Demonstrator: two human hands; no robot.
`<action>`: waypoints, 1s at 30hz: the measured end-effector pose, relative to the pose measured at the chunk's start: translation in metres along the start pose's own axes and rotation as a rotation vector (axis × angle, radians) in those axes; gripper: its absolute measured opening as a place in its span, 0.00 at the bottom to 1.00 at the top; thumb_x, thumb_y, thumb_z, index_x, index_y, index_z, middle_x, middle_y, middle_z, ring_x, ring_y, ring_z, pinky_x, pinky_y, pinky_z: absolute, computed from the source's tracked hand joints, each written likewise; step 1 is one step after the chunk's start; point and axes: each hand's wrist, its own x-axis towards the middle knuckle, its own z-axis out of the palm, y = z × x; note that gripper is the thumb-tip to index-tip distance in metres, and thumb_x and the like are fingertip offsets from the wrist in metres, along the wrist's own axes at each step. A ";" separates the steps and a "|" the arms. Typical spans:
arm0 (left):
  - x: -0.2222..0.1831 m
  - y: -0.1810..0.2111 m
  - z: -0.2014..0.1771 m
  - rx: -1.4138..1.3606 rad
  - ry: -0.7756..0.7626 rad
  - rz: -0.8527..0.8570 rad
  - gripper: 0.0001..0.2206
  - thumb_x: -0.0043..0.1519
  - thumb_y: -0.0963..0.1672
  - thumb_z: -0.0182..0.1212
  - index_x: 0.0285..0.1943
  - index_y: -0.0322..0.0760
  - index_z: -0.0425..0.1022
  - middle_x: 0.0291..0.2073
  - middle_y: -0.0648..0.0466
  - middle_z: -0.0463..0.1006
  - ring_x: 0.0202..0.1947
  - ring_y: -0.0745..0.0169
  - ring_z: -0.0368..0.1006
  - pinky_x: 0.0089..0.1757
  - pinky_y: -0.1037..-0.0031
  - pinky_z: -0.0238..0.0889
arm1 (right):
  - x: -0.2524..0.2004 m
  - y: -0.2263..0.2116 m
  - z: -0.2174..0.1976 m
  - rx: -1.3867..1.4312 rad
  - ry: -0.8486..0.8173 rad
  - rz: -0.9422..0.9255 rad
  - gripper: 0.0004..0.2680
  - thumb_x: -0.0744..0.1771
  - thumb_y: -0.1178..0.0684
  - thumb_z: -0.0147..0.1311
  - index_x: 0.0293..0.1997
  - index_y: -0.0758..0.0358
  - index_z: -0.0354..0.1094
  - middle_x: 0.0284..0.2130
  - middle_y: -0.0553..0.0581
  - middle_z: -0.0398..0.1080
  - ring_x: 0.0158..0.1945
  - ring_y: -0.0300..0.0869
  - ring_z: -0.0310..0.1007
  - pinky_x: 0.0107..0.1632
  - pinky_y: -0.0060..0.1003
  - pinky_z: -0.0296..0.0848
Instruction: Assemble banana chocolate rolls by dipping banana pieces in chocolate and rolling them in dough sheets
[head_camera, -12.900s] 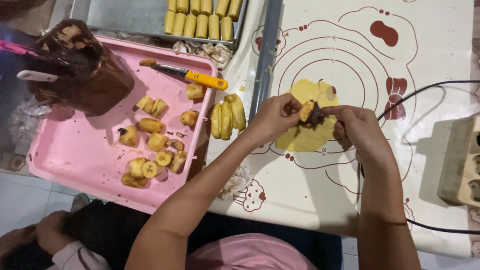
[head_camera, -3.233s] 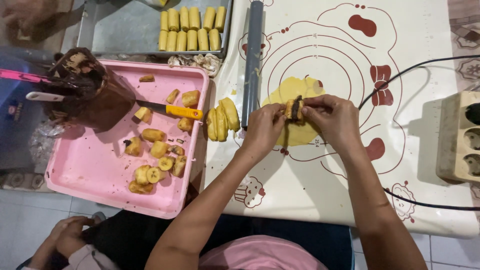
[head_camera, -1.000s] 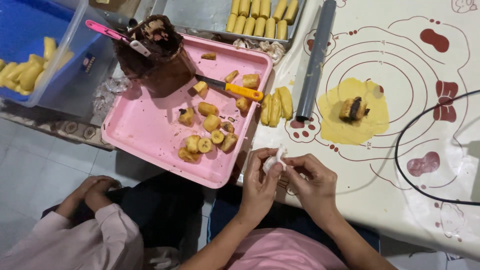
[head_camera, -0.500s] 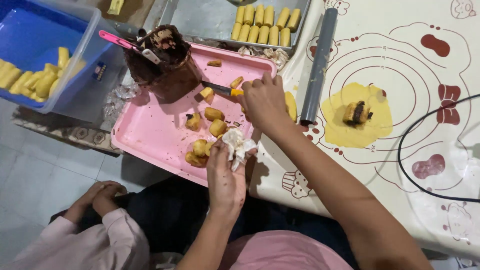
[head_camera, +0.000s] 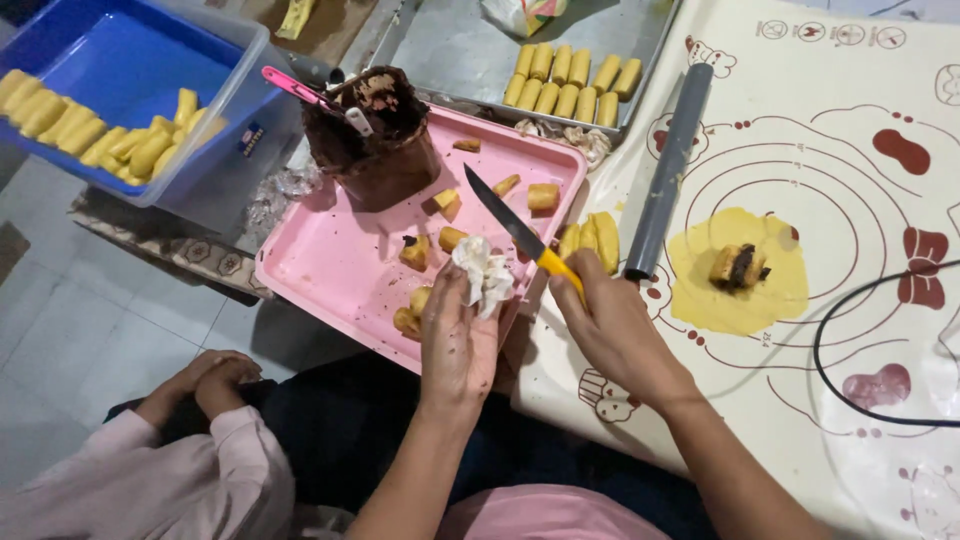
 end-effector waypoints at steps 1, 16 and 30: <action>0.001 -0.009 0.002 0.024 -0.042 -0.015 0.11 0.64 0.40 0.58 0.55 0.32 0.75 0.51 0.41 0.79 0.53 0.46 0.76 0.54 0.53 0.74 | -0.011 0.005 0.001 0.075 0.001 0.019 0.13 0.71 0.39 0.39 0.51 0.56 0.61 0.27 0.71 0.74 0.40 0.72 0.76 0.44 0.61 0.69; -0.035 -0.051 0.045 0.130 -0.281 -0.220 0.11 0.62 0.39 0.63 0.51 0.26 0.73 0.44 0.43 0.80 0.43 0.58 0.78 0.45 0.76 0.72 | -0.075 0.060 0.020 0.008 0.281 -0.092 0.09 0.69 0.48 0.46 0.53 0.57 0.58 0.16 0.60 0.73 0.18 0.55 0.76 0.26 0.51 0.68; -0.041 -0.051 0.061 0.357 -0.300 -0.187 0.18 0.68 0.43 0.48 0.61 0.21 0.69 0.54 0.36 0.79 0.47 0.53 0.79 0.47 0.73 0.76 | -0.118 0.095 0.018 0.506 0.292 0.115 0.07 0.70 0.50 0.47 0.43 0.59 0.70 0.15 0.49 0.66 0.18 0.36 0.61 0.26 0.32 0.60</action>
